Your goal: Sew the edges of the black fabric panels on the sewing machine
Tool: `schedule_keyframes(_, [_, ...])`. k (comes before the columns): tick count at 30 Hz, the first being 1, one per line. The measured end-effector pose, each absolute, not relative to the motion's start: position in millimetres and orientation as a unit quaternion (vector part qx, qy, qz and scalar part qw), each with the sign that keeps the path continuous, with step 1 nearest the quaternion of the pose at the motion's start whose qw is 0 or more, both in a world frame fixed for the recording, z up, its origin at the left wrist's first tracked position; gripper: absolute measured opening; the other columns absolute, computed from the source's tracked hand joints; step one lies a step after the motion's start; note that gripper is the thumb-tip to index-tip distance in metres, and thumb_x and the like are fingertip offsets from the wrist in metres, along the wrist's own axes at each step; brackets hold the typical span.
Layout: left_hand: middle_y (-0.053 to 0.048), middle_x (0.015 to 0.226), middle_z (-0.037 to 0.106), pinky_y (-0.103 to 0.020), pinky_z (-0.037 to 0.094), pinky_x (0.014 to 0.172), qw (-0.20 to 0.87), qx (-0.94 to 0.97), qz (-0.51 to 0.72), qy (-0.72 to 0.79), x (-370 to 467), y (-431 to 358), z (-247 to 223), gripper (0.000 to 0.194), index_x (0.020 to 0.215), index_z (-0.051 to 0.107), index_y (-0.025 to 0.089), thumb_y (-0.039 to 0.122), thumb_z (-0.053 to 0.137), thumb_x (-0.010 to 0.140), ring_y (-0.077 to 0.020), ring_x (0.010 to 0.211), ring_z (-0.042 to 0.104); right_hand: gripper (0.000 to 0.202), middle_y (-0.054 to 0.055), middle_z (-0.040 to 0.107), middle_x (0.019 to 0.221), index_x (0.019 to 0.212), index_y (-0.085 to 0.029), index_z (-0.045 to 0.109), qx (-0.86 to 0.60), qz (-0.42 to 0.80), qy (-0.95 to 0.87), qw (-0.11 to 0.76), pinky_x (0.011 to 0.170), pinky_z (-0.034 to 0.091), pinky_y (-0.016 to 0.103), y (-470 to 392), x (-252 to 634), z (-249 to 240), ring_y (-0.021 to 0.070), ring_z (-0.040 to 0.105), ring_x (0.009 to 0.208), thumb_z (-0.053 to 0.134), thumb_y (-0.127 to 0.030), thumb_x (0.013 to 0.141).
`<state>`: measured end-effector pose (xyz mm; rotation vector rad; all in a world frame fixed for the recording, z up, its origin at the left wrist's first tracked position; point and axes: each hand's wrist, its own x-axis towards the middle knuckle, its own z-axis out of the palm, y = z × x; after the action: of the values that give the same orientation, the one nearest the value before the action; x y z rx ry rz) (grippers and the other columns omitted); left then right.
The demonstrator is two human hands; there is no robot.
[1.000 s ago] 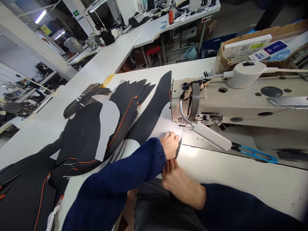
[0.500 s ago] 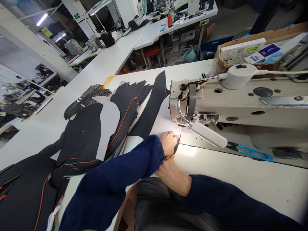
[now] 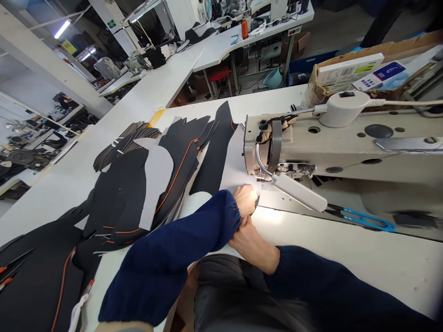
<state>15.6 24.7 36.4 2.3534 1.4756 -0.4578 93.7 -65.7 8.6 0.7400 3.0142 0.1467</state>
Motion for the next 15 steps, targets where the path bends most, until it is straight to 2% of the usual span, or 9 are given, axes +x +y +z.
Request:
schedule_keyframes(6, [-0.011,0.097,0.063,-0.032,0.048,0.077,0.144,0.824,-0.102,0.539,16.2,30.5,37.9,0.030,0.101,0.070,0.014,0.019,0.043,0.088,-0.0215,0.086,0.060,0.024,0.016,0.068,0.077,0.086,-0.012,0.071,0.243,0.062,0.968,0.017,0.064,0.047,0.049,-51.8,97.1,5.1,0.0332,0.063,0.076,0.053,-0.004,0.074])
schedule_keyframes(11, [-0.009,0.107,0.058,-0.032,0.048,0.077,0.131,0.830,-0.094,0.534,5.0,30.7,31.9,0.037,0.112,0.067,0.022,0.017,0.048,0.080,-0.0243,0.095,0.057,0.023,0.020,0.066,0.075,0.083,-0.007,0.071,0.267,0.130,0.955,-0.023,0.061,0.043,0.043,-42.2,100.6,-3.8,0.0298,0.061,0.070,0.051,-0.001,0.071])
schedule_keyframes(13, [-0.009,0.106,0.057,-0.033,0.048,0.075,0.145,0.828,-0.108,0.531,2.1,28.3,32.8,0.041,0.115,0.066,0.024,0.018,0.051,0.078,-0.0241,0.092,0.058,0.023,0.019,0.066,0.072,0.080,-0.007,0.070,0.270,0.138,0.953,-0.032,0.059,0.042,0.041,-39.8,102.3,-8.1,0.0278,0.060,0.066,0.051,0.001,0.070])
schedule_keyframes(15, [-0.009,0.104,0.057,-0.033,0.048,0.074,0.155,0.822,-0.128,0.532,3.0,25.7,35.7,0.040,0.114,0.066,0.023,0.018,0.051,0.078,-0.0231,0.087,0.059,0.023,0.016,0.065,0.066,0.074,-0.009,0.069,0.267,0.136,0.953,-0.040,0.058,0.042,0.040,-38.8,104.4,-12.2,0.0267,0.059,0.064,0.051,0.002,0.068])
